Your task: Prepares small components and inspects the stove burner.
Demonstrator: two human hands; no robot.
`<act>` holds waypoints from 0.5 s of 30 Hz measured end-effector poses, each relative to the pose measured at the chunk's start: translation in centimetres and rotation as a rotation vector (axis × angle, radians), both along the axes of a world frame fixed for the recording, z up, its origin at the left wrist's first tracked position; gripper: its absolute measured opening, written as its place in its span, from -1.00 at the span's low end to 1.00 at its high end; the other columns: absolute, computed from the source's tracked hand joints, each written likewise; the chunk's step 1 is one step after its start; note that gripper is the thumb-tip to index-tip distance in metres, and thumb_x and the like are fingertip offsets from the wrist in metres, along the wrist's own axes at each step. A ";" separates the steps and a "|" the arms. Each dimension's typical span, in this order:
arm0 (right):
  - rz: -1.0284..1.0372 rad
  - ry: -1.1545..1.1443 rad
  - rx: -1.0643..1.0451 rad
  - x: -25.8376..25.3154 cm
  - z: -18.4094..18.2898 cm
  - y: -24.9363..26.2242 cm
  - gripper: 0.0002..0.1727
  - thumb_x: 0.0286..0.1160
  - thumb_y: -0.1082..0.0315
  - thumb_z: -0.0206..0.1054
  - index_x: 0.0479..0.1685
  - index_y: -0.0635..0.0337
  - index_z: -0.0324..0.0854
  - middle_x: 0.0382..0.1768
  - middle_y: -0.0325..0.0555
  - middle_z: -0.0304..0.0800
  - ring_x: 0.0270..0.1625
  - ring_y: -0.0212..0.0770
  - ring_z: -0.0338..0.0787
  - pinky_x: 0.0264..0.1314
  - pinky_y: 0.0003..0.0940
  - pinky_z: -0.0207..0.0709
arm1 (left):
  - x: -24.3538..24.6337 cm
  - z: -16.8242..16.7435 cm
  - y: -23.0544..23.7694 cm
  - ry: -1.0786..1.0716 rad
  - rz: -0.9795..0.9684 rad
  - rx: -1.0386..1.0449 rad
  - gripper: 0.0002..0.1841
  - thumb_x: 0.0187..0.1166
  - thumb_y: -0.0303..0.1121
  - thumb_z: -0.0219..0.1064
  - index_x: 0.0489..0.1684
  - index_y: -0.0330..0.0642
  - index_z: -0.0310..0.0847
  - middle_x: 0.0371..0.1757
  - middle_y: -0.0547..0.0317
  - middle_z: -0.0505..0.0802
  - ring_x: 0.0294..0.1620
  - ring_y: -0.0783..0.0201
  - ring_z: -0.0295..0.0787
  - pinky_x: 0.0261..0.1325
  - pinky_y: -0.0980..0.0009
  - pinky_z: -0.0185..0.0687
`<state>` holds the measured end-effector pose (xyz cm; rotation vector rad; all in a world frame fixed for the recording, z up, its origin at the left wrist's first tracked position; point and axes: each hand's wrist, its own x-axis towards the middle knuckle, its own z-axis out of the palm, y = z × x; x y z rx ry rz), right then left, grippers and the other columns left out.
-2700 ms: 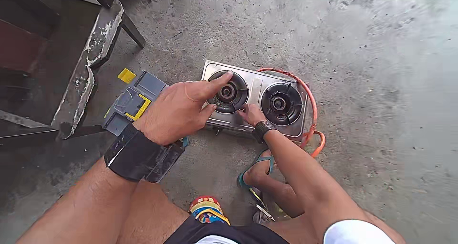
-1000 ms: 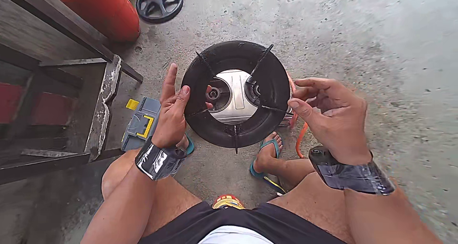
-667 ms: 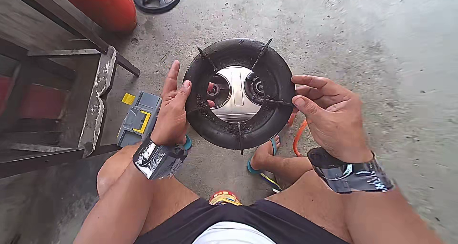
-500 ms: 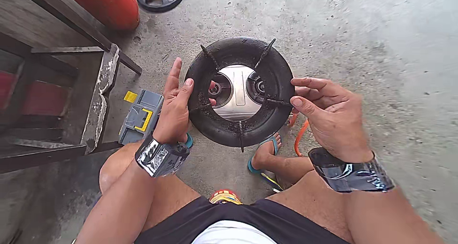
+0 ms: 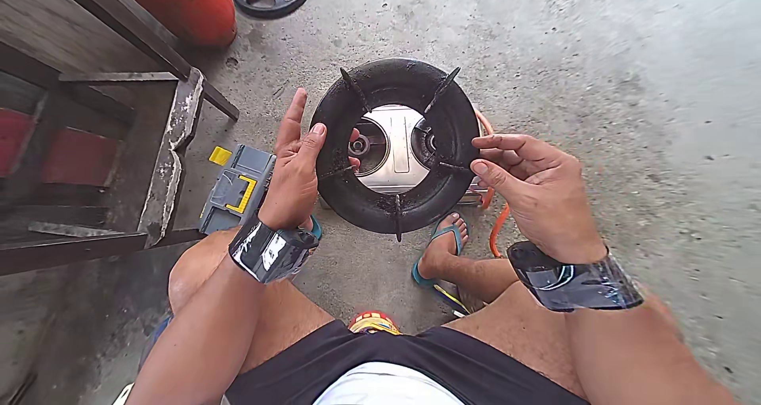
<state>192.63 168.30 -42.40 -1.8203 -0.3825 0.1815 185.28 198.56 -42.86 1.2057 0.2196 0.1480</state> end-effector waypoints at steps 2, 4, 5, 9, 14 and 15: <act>0.003 -0.005 -0.005 0.0 0.0 0.0 -0.65 0.47 0.40 0.48 0.24 0.13 0.72 -0.05 -0.25 0.88 -0.11 -0.38 0.87 -0.05 -0.51 0.80 | 0.0 -0.1 0.0 0.036 0.001 -0.007 -0.42 0.93 -0.33 -0.15 0.91 0.28 -0.15 0.27 -0.11 0.78 -0.04 -0.02 0.92 -0.11 0.09 0.93; 0.006 -0.011 0.000 -0.1 0.0 0.0 -0.68 0.50 0.37 0.46 0.22 0.13 0.73 -0.08 -0.27 0.88 -0.15 -0.40 0.86 -0.09 -0.52 0.79 | 0.1 -0.1 0.0 0.078 0.006 -0.016 -0.43 0.93 -0.33 -0.15 0.91 0.30 -0.12 0.24 -0.11 0.79 -0.05 -0.01 0.92 -0.13 0.09 0.92; 0.006 -0.019 0.006 0.0 0.0 0.0 -0.70 0.52 0.37 0.44 0.21 0.13 0.73 -0.09 -0.28 0.88 -0.16 -0.41 0.85 -0.09 -0.52 0.79 | 0.1 -0.2 0.0 0.098 0.006 -0.023 -0.43 0.93 -0.33 -0.14 0.90 0.30 -0.11 0.24 -0.11 0.79 -0.04 -0.01 0.92 -0.13 0.09 0.92; -0.004 -0.032 0.032 0.0 0.0 -0.1 -0.75 0.53 0.36 0.44 0.15 0.11 0.75 -0.11 -0.30 0.88 -0.17 -0.42 0.85 -0.09 -0.51 0.80 | 0.3 -0.4 -0.1 0.153 0.003 -0.053 -0.44 0.92 -0.31 -0.13 0.89 0.32 -0.08 0.22 -0.10 0.78 -0.08 0.02 0.91 -0.14 0.12 0.91; -0.011 -0.038 0.021 0.0 0.2 -0.2 -0.74 0.50 0.35 0.48 0.14 0.11 0.76 -0.09 -0.30 0.88 -0.17 -0.41 0.85 -0.09 -0.50 0.80 | 0.4 -0.4 -0.2 0.142 0.003 -0.051 -0.45 0.93 -0.32 -0.15 0.88 0.28 -0.07 0.26 -0.08 0.77 -0.01 0.01 0.90 -0.11 0.09 0.91; -0.014 -0.036 0.019 -0.1 0.2 -0.2 -0.73 0.49 0.34 0.49 0.13 0.11 0.76 -0.10 -0.29 0.89 -0.16 -0.40 0.86 -0.08 -0.50 0.80 | 0.4 -0.4 -0.3 0.145 0.004 -0.048 -0.45 0.93 -0.32 -0.15 0.88 0.27 -0.07 0.26 -0.09 0.77 0.00 -0.01 0.90 -0.10 0.07 0.91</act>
